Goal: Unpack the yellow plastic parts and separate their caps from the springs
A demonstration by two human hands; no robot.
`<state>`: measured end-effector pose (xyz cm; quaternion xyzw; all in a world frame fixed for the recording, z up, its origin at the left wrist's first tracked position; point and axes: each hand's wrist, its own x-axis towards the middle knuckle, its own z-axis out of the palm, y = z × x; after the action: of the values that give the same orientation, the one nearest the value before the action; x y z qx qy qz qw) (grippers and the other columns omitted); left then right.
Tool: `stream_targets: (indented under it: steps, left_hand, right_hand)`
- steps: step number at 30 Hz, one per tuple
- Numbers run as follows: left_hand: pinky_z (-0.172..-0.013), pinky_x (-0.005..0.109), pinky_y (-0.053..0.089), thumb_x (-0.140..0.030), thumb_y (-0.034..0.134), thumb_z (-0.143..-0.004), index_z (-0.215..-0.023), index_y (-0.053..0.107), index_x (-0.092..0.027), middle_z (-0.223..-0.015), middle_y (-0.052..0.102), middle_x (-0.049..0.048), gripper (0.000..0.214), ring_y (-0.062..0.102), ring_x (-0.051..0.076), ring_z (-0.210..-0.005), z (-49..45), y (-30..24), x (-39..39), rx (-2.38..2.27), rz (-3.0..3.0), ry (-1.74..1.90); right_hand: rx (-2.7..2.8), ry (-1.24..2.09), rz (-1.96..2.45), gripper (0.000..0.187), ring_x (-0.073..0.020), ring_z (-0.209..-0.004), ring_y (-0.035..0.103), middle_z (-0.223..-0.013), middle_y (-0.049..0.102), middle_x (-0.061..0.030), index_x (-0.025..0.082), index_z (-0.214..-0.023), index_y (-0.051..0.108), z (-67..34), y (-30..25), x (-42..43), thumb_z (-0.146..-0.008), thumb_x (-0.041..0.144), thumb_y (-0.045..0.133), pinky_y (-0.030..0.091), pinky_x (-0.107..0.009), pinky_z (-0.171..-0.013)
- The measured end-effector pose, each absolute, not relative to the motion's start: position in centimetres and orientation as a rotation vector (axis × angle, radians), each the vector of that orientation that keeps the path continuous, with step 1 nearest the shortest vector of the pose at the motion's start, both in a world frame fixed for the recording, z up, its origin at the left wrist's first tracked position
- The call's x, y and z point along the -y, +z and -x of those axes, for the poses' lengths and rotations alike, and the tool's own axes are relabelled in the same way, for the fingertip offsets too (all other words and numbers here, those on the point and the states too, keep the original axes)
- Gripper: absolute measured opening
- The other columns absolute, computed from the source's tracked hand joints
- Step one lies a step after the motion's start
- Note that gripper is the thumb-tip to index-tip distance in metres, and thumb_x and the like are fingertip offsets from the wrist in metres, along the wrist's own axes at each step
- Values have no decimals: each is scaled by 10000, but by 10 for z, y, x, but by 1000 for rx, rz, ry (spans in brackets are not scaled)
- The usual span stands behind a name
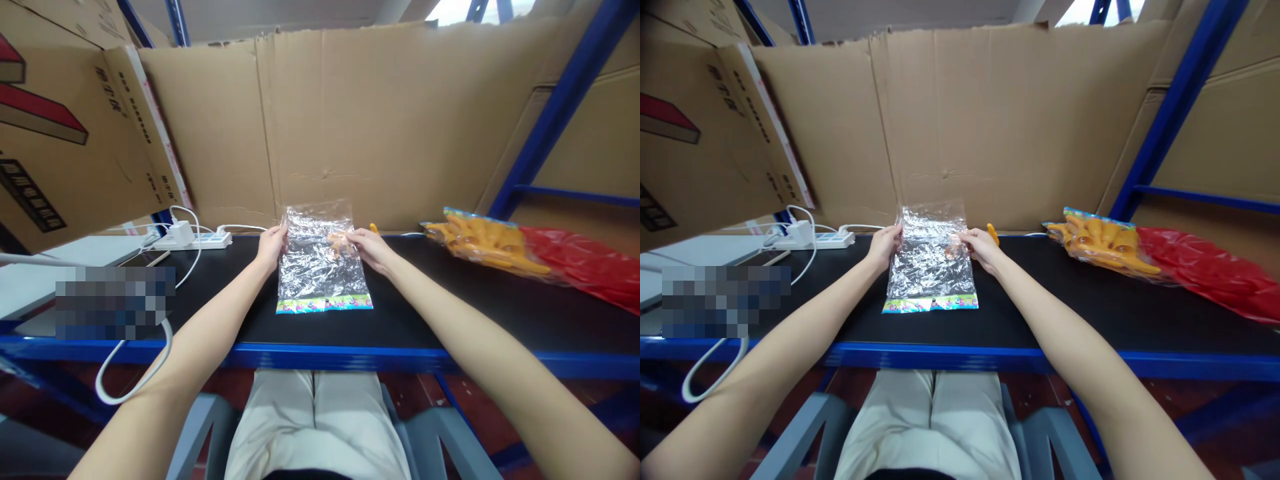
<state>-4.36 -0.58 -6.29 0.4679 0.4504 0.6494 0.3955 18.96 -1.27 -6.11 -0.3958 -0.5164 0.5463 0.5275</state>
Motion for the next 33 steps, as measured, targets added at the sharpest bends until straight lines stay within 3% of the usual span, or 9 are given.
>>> stream_targets:
  steps: [3,7,10,15,24,26,29,33]
  left_hand:
    - [-367,186,249,-183,464,-883,-645,438,-186,-437,421,-78,240,333,60,-332,42,-65,5,-1158,-1124,1767]
    - [-380,187,278,-165,408,-897,-663,385,-204,-448,391,-94,238,330,63,-335,43,-65,6,-1157,-1035,1915]
    - [-382,187,267,-164,412,-890,-636,381,-203,-425,342,-97,258,314,61,-332,48,-62,5,-1233,-977,1941]
    - [-370,195,246,-191,534,-846,-606,448,-186,-395,349,-90,255,330,65,-328,56,-60,2,-1447,-984,1941]
    - [-351,199,270,-208,558,-828,-619,503,-181,-400,391,-75,218,358,80,-317,61,-67,-6,-1451,-1020,1882]
    - [-354,195,276,-190,544,-829,-609,500,-179,-408,405,-69,224,371,81,-326,63,-69,-8,-1450,-1008,1837]
    - [-348,190,260,-170,533,-825,-593,488,-180,-403,379,-74,236,358,77,-323,65,-71,-9,-1487,-977,1820]
    - [-345,177,236,-178,546,-818,-605,498,-179,-412,373,-83,218,329,63,-322,64,-72,-9,-1517,-1028,1834]
  right_hand:
    - [1248,1398,964,157,-78,-560,520,-704,600,-11,174,-763,543,-187,-61,17,-871,281,582,440,-209,-524]
    - [1499,1506,1022,211,-86,-605,539,-779,640,-57,142,-823,617,-185,-60,27,-847,352,616,456,-203,-529]
    - [1652,1490,1010,177,-71,-558,500,-669,576,-5,141,-813,611,-186,-58,32,-758,273,715,423,-184,-477]
    - [1779,1462,1044,256,-26,-396,287,-531,450,63,156,-801,566,-193,-52,32,-744,344,729,322,-186,-364]
    - [1870,1527,1044,300,-13,-342,222,-405,351,109,179,-745,507,-195,-49,34,-731,367,741,346,-176,-372]
    - [1909,1502,1080,302,-21,-331,248,-403,374,99,179,-716,504,-197,-52,32,-723,365,742,352,-186,-362]
    - [1989,1513,1130,292,-61,-389,408,-495,508,41,161,-730,554,-199,-56,30,-681,355,767,386,-202,-370]
    - [1957,1640,1073,241,-120,-614,574,-683,629,-29,142,-752,643,-200,-60,30,-645,297,793,506,-240,-547]
